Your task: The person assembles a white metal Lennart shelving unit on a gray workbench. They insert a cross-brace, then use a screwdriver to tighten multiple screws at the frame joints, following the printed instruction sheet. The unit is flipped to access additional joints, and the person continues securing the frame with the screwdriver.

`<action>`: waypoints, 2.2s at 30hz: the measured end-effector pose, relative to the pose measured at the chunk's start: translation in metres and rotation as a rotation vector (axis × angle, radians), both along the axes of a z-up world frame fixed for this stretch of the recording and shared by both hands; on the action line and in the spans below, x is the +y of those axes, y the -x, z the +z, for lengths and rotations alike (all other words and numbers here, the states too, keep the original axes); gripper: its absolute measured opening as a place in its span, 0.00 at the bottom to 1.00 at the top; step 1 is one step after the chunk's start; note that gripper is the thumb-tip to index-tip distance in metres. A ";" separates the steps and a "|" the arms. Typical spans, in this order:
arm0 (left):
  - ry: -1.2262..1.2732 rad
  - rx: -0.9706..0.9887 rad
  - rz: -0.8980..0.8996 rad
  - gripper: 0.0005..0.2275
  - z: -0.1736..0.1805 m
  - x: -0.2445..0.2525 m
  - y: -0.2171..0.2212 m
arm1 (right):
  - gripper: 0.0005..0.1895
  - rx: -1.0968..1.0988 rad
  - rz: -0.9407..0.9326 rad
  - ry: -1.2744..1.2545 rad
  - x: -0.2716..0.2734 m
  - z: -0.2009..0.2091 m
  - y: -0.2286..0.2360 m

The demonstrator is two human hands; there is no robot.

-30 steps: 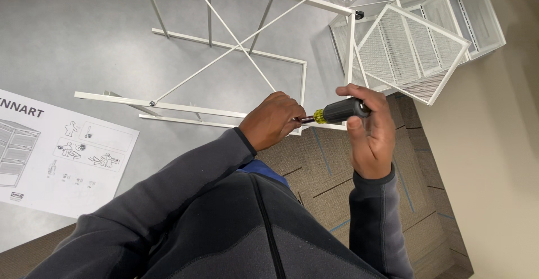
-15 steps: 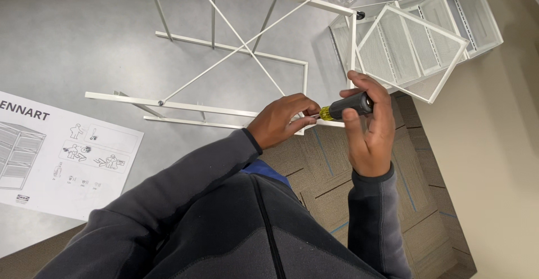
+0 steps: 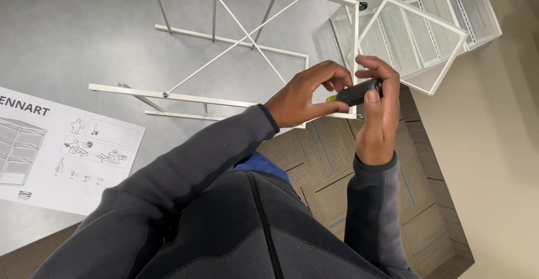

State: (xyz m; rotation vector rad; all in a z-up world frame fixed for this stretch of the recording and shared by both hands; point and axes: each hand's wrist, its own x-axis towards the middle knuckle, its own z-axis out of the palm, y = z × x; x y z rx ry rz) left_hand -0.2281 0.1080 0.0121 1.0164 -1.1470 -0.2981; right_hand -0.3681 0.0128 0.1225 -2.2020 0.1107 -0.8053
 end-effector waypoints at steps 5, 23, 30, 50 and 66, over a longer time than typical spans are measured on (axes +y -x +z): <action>0.005 0.209 -0.214 0.19 -0.016 -0.003 -0.002 | 0.25 0.018 0.037 0.085 -0.018 0.002 0.008; 0.085 0.387 -0.487 0.21 -0.022 -0.012 -0.008 | 0.23 0.110 0.105 0.057 -0.048 -0.002 0.014; 0.070 0.388 -0.138 0.28 -0.050 -0.020 -0.011 | 0.21 0.103 0.020 0.116 -0.055 -0.004 0.011; 0.039 0.271 -0.152 0.14 -0.048 -0.023 -0.004 | 0.21 0.058 -0.023 0.032 -0.032 -0.011 0.012; 0.001 0.178 -0.139 0.14 -0.041 -0.015 -0.003 | 0.13 0.039 -0.179 0.169 -0.037 -0.014 0.005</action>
